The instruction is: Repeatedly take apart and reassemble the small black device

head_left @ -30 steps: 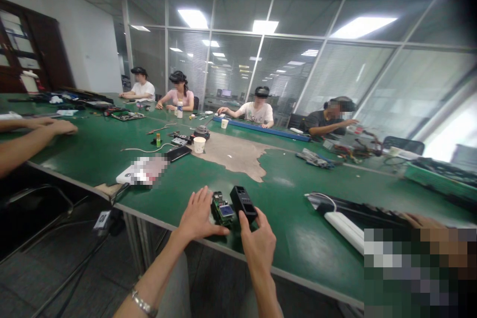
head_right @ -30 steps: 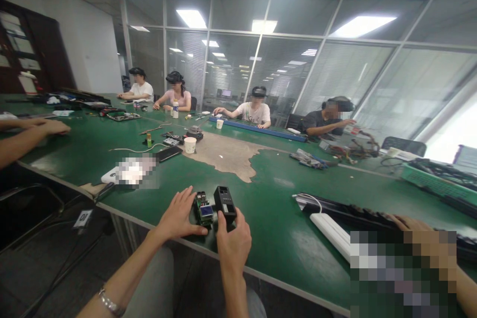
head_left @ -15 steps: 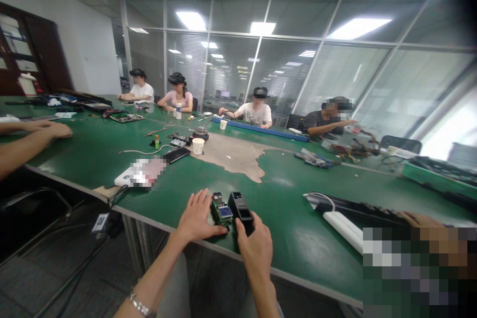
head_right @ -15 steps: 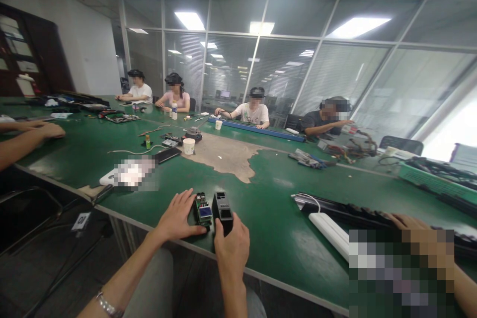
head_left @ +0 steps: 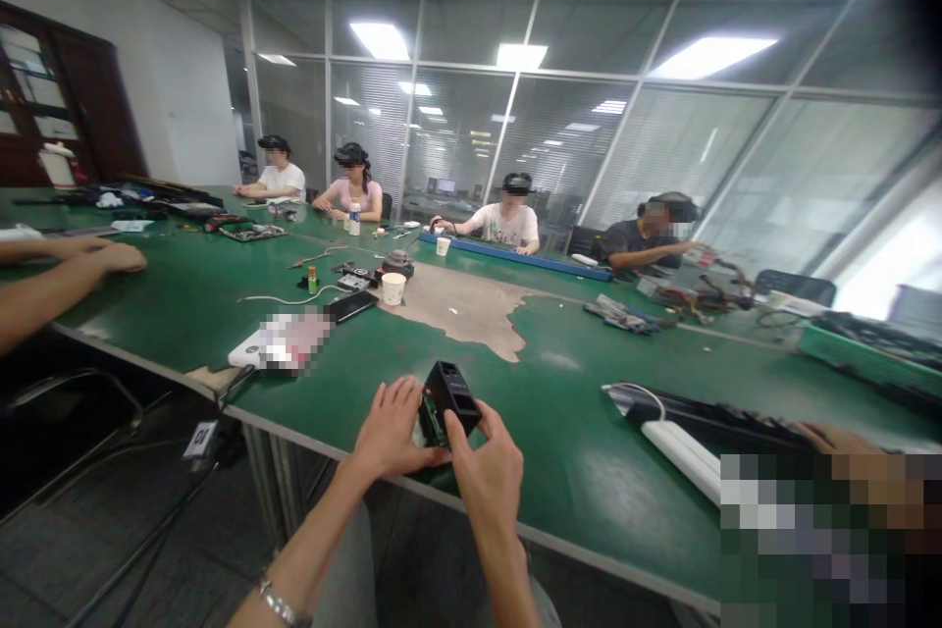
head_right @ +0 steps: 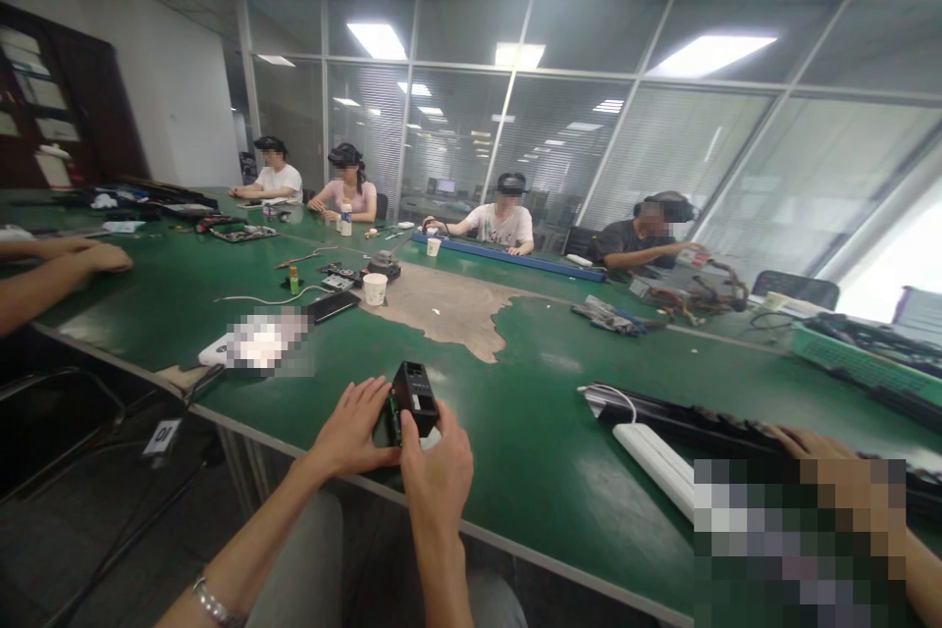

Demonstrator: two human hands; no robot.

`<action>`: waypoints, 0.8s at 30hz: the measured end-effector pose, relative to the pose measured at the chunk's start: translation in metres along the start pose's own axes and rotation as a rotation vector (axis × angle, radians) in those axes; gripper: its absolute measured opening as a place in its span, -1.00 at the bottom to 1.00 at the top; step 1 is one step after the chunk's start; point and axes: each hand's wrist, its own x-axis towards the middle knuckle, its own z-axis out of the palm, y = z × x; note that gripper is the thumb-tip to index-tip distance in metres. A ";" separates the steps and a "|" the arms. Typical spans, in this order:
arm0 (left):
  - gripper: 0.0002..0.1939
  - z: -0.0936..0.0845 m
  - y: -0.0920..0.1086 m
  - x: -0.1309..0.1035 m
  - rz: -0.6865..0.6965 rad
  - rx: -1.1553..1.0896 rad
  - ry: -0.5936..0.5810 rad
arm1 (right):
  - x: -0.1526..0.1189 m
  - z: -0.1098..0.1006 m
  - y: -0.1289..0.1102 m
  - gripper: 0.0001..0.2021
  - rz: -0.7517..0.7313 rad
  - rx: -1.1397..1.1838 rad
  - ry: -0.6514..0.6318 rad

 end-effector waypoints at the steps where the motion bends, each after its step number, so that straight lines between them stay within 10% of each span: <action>1: 0.07 0.000 0.000 0.000 -0.002 0.002 -0.006 | 0.000 0.001 -0.002 -0.51 -0.010 -0.018 -0.003; 10: 0.29 0.004 -0.002 0.000 -0.030 -0.023 -0.026 | -0.001 -0.001 -0.017 -0.59 -0.054 -0.285 -0.074; 24: 0.10 0.000 0.001 0.000 -0.027 -0.028 -0.039 | -0.014 0.018 0.005 -0.53 -0.096 -0.143 -0.072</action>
